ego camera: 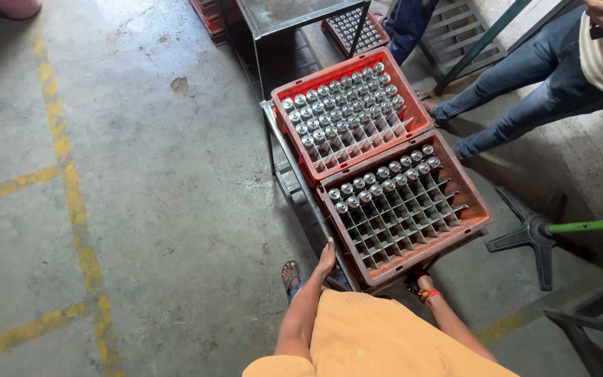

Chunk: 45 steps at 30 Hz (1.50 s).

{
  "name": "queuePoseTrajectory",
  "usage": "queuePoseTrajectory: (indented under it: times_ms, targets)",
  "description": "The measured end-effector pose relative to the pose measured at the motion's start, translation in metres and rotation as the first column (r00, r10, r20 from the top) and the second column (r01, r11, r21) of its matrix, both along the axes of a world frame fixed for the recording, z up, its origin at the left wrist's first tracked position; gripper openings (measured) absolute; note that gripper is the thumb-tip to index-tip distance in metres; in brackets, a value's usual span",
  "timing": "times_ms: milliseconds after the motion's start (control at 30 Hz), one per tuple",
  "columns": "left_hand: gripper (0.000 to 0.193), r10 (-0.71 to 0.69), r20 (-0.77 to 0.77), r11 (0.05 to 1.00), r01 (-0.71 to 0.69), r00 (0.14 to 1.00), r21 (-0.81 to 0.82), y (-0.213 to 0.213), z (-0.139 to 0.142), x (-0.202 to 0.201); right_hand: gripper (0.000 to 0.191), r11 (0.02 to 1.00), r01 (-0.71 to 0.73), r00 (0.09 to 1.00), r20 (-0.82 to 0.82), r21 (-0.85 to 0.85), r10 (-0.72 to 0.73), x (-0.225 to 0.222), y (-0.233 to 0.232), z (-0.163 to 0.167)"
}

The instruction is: The person picks machined metal parts one at a time from a red tray, works each part with a handheld metal tool, and places the finished part into a divided grid tray. They repeat this cycle continuously and occasionally reposition trays on the stand.

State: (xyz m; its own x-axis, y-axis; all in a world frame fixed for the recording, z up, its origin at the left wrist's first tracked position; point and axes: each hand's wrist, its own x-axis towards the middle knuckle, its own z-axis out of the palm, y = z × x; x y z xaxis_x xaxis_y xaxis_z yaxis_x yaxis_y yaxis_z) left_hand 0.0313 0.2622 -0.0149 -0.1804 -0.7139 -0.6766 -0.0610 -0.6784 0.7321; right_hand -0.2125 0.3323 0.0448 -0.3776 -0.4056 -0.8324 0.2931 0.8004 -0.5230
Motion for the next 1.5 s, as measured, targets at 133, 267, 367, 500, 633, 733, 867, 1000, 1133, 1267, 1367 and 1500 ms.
queuePoseTrajectory:
  times_ms: [133,267,367,500,633,733,867,1000,1133,1267,1367,1500]
  targets:
    - [0.086,-0.018,-0.024,0.999,0.019,1.0,0.027,0.0,0.004,0.0,0.059,1.0,0.001,1.0,-0.024,-0.017,-0.002,0.0,-0.002,-0.001]
    - [0.087,-0.005,-0.037,1.0,0.005,0.999,0.006,0.0,0.005,0.0,0.059,1.0,0.005,0.998,-0.06,0.023,-0.004,0.001,-0.003,0.0]
    - [0.087,-0.003,-0.044,1.0,0.004,0.999,0.015,0.001,0.001,0.0,0.058,0.999,-0.014,0.998,-0.056,0.032,0.015,0.001,-0.001,0.001]
    - [0.087,0.048,-0.034,0.996,-0.051,0.998,-0.072,0.001,-0.009,-0.003,0.061,0.997,-0.08,0.979,-0.186,0.004,0.079,-0.003,0.001,-0.003]
    - [0.087,0.073,-0.056,0.994,-0.078,0.996,-0.083,0.0,-0.01,-0.008,0.056,0.992,-0.063,0.979,-0.185,0.109,0.082,-0.013,0.006,-0.011]
    - [0.085,0.094,-0.077,0.996,-0.093,0.993,0.01,0.002,-0.006,-0.01,0.05,0.988,0.155,0.954,-0.265,0.029,-0.142,-0.032,0.016,-0.015]
    - [0.078,0.126,-0.096,0.976,-0.106,0.987,0.193,0.003,0.009,-0.011,0.042,0.784,0.561,0.639,-0.463,-0.267,-0.615,-0.095,0.009,0.027]
    - [0.079,0.132,-0.037,0.984,-0.126,0.991,0.123,0.0,0.015,-0.018,0.026,0.561,-0.013,0.732,-0.39,-0.828,-0.558,-0.175,-0.082,0.102]
    - [0.075,0.178,0.005,0.978,-0.177,0.984,0.113,0.003,0.008,-0.027,0.067,0.697,-0.664,0.484,-0.866,-0.271,0.125,-0.2,-0.21,0.159]
    - [0.072,0.156,0.165,0.987,-0.159,0.974,0.006,0.012,0.006,-0.032,0.086,0.31,-0.773,-0.11,-0.598,0.553,0.794,-0.172,-0.294,0.19]
    - [0.069,0.116,0.408,0.988,-0.064,0.906,-0.139,0.019,0.006,-0.034,0.089,0.264,-0.809,-0.18,-0.649,0.525,0.739,-0.157,-0.32,0.192]
    - [0.065,-0.008,0.638,0.994,0.077,0.77,-0.08,0.021,0.009,-0.034,0.094,0.286,-0.837,-0.06,-0.597,0.467,0.8,-0.153,-0.335,0.183]
